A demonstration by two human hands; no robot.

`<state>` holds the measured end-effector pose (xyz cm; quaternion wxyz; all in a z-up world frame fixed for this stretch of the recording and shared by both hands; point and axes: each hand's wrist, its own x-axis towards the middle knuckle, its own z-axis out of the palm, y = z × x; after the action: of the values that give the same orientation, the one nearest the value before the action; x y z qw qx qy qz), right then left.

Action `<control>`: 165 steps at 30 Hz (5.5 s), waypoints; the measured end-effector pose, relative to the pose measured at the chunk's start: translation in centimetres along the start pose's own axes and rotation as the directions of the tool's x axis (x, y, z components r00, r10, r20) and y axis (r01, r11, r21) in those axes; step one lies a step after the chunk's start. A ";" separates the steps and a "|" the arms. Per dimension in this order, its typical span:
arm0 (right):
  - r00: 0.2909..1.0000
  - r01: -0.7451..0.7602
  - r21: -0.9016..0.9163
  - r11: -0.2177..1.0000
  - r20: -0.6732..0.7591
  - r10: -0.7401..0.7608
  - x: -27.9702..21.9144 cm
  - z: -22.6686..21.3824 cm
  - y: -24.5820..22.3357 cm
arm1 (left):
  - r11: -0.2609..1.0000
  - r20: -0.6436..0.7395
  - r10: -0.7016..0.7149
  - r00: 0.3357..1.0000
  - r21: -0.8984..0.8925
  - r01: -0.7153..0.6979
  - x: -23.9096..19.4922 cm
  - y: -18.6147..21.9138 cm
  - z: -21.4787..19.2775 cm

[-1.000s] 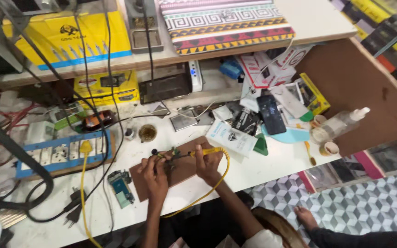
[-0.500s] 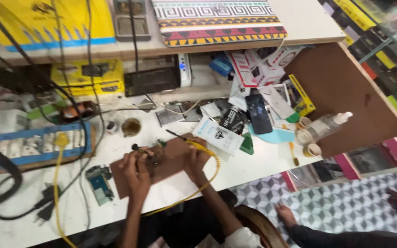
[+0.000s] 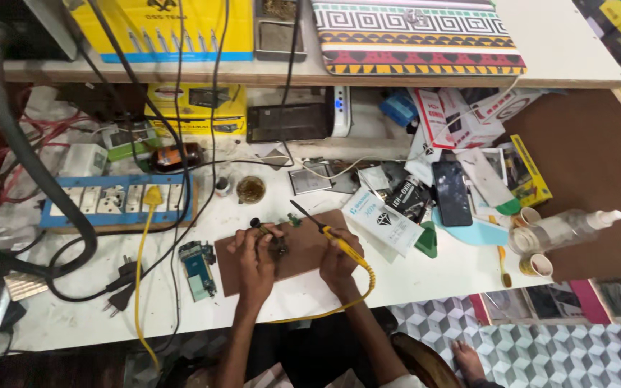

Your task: The person uses a soldering iron and tweezers to work on a small electronic component on a brown mat. They repeatedly apply heat and adjust the component, occasionally dipping the iron tip into a small container.

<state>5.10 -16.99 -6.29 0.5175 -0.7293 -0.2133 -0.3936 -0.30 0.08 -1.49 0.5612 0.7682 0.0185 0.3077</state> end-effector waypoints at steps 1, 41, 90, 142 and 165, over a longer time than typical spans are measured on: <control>0.997 -0.074 0.079 0.994 -0.002 0.074 0.0 0.1 0.0 | 0.998 0.006 -0.018 1.000 -0.055 0.018 0.1 0.0 0.0; 0.962 -0.223 0.377 0.899 -0.063 0.265 -2.1 0.8 3.0 | 0.978 0.043 -0.071 0.997 -0.192 0.078 -0.3 -0.7 0.0; 0.966 -0.158 0.393 0.906 -0.130 0.225 -1.6 0.8 3.2 | 0.853 0.048 -0.166 0.985 -0.494 0.168 1.7 -3.2 0.6; 0.970 -0.121 0.168 0.978 -0.191 0.153 -3.4 0.6 3.3 | 0.704 -0.044 -0.385 0.922 -0.661 0.262 0.8 -3.6 0.0; 0.991 -0.091 0.091 0.992 -0.088 0.099 -2.0 -0.4 1.8 | 0.980 -0.269 -0.015 0.963 -0.193 -0.039 -1.1 1.2 0.2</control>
<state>5.07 -17.86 -8.88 0.5763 -0.6964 -0.1710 -0.3919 -1.44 -0.98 -0.94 0.6247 0.6602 0.0592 0.4127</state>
